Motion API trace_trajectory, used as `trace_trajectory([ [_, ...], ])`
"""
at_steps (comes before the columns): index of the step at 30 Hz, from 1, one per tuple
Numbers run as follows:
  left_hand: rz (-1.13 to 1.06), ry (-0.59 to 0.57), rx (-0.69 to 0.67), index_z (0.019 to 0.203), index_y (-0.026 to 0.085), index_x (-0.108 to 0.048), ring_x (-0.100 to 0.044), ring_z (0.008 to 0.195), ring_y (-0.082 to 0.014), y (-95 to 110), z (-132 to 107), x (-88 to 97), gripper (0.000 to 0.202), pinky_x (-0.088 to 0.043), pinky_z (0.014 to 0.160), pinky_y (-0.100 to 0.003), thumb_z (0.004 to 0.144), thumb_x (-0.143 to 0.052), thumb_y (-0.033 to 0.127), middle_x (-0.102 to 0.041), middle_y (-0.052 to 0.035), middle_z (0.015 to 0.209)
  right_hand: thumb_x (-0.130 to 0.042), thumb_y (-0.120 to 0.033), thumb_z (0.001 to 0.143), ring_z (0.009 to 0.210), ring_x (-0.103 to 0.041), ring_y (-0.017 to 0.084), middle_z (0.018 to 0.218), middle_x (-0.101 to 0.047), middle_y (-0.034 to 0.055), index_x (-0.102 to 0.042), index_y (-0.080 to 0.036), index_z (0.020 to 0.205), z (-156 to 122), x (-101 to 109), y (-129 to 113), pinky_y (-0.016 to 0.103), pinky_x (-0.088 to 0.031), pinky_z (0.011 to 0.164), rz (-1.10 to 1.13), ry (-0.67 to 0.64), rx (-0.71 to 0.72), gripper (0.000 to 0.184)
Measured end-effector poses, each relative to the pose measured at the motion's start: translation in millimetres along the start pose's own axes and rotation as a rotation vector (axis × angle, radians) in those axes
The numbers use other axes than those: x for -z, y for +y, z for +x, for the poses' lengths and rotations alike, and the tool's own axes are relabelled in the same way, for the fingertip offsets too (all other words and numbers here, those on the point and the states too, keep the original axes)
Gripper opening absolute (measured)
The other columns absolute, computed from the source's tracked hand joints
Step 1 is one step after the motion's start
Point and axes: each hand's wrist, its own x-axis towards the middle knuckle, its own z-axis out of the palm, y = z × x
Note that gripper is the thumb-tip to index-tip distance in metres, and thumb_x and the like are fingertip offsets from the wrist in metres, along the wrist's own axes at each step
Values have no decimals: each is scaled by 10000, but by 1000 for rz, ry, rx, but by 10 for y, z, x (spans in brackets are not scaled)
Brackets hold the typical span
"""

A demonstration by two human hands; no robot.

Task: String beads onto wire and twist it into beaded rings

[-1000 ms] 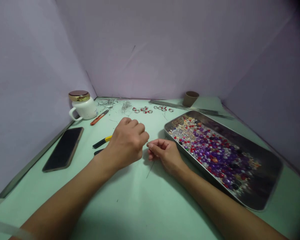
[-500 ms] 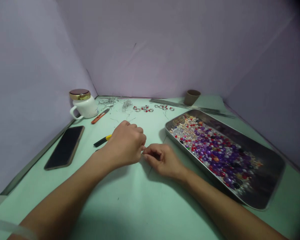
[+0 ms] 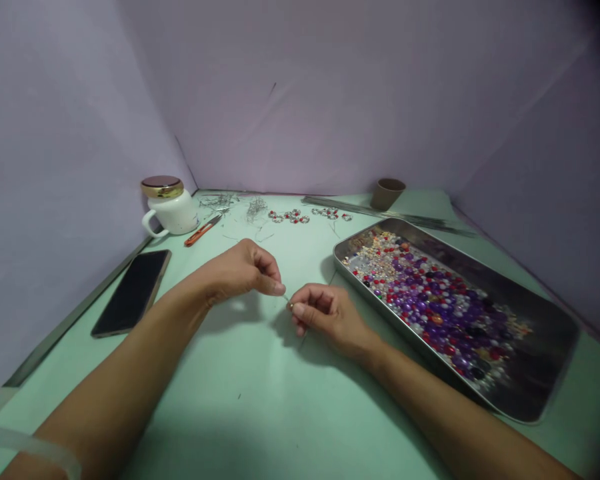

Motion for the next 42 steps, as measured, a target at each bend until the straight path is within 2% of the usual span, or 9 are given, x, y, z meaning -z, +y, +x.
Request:
trace_trajectory([
  [5, 199, 349, -308, 550, 151, -599, -500, 612, -104, 16, 39, -148, 79, -376, 586, -235, 612, -612, 199, -571, 6, 645, -669, -293, 646, 409, -525, 67, 534, -579, -31, -590, -144, 688, 48, 7, 24, 190, -439, 435, 106, 252, 78, 174],
  [13, 282, 243, -140, 502, 144, -570, -488, 551, -103, 112, -25, -429, 91, -356, 515, -226, 590, -562, 165, -559, 8, 573, -620, -249, 687, 455, -533, 89, 544, -571, -21, -579, -142, 687, 17, -63, 64, 209, -439, 464, -38, 456, 186, 115],
  [19, 544, 255, -58, 553, 185, -609, -536, 587, -152, 82, -37, -338, 106, -368, 523, -261, 623, -541, 225, -611, -7, 611, -579, -249, 720, 466, -539, 105, 559, -566, -12, -586, -142, 722, 14, -87, 96, 222, -429, 462, -188, 507, 206, 107],
  [22, 618, 328, -21, 707, 208, -671, -586, 712, -204, 73, -49, -327, 157, -409, 596, -300, 652, -531, 255, -665, -33, 758, -572, -251, 724, 476, -548, 110, 575, -574, -4, -591, -141, 729, 20, -79, 96, 224, -432, 465, -249, 509, 221, 111],
  [24, 535, 408, 18, 838, 192, -677, -595, 805, -222, 104, -63, -370, 234, -434, 661, -312, 665, -537, 264, -670, -58, 873, -571, -253, 725, 480, -553, 113, 575, -577, -4, -593, -143, 734, 18, -74, 90, 226, -436, 469, -274, 516, 242, 112],
  [26, 318, 430, 85, 920, 169, -659, -610, 744, -199, 153, -68, -435, 288, -457, 636, -297, 670, -546, 257, -672, -66, 883, -570, -259, 728, 492, -564, 119, 584, -585, 0, -596, -146, 741, 14, -72, 85, 229, -442, 477, -279, 515, 258, 117],
  [30, -152, 315, 240, 889, 123, -627, -521, 401, -114, 213, -36, -551, 253, -424, 420, -245, 656, -534, 155, -629, -19, 569, -566, -262, 743, 535, -581, 135, 622, -615, 25, -606, -150, 759, 11, -74, 96, 244, -455, 505, -278, 520, 278, 120],
  [35, -59, 415, 93, 580, 141, -593, -534, 449, -114, 137, -5, -583, 75, -422, 440, -225, 618, -529, 150, -577, -3, 487, -560, -253, 754, 549, -576, 138, 636, -623, 28, -618, -163, 765, 14, -77, 134, 253, -459, 524, -318, 530, 319, 108],
  [42, 192, 377, -55, 555, 153, -606, -492, 497, -110, 56, -14, -524, 143, -359, 446, -212, 627, -495, 206, -550, 4, 484, -546, -232, 763, 580, -583, 145, 671, -622, 33, -628, -170, 774, -2, -39, 150, 264, -466, 563, -422, 504, 359, 103],
])
